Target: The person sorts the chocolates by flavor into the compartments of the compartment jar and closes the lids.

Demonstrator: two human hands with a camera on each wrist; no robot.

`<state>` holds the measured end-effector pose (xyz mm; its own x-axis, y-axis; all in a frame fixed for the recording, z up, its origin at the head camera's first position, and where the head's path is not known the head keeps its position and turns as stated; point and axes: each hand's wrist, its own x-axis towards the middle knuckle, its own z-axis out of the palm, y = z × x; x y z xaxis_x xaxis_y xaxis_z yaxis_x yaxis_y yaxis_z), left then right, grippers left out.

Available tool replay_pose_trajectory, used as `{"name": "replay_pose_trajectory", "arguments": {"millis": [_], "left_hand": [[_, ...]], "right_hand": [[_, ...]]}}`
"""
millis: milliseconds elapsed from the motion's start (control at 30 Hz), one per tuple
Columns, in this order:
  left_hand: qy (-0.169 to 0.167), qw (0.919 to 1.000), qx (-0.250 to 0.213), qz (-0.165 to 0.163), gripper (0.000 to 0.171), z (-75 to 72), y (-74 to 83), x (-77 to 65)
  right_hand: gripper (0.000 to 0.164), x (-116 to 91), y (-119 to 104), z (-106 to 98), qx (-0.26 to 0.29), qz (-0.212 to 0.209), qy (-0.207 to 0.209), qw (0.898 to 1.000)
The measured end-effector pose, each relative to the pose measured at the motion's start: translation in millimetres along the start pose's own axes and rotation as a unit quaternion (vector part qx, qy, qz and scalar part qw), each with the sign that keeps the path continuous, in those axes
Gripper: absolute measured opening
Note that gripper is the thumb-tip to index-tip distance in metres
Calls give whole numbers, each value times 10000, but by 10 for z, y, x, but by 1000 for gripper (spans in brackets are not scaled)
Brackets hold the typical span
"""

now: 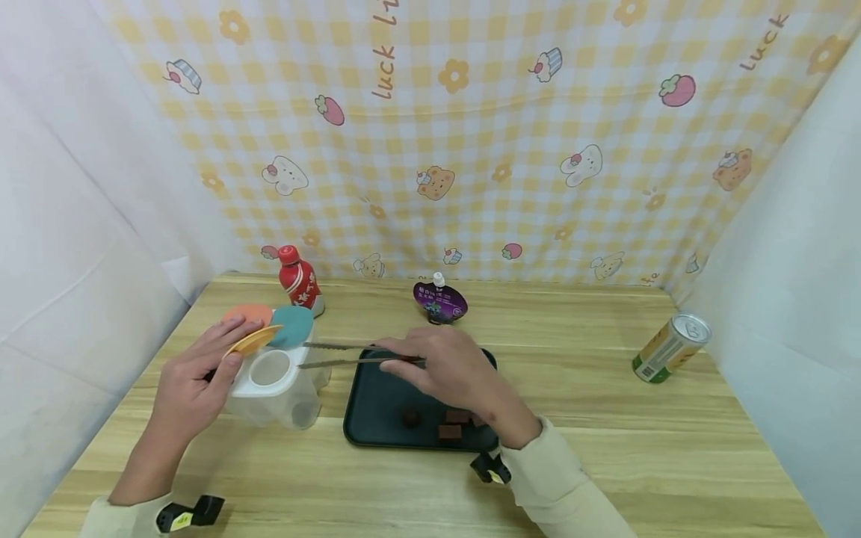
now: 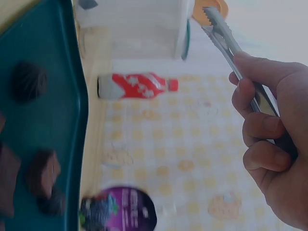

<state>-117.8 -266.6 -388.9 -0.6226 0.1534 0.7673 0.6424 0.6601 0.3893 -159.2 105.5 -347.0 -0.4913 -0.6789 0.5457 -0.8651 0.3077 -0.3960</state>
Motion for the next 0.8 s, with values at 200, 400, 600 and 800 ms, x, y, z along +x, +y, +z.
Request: {"name": "replay_pose_trajectory", "arguments": {"millis": [200,400,600,800], "left_hand": [[34,10000,-17,26,50,-1,5,6],[61,9999,-31,73,50,-3,5,7],[67,10000,-16,48,53,-7,13,23],[-62,10000,56,-30,59,-14,19,12]], "right_hand": [[33,-314,140,-217,-254,395,17,9989],[32,-743,277,-331,-461,1286,-234,9903],[30,-1109,405,-375,-849,1606,-234,9831],[28,-1284,473,-437,-1104,1735,-279,9782]]}}
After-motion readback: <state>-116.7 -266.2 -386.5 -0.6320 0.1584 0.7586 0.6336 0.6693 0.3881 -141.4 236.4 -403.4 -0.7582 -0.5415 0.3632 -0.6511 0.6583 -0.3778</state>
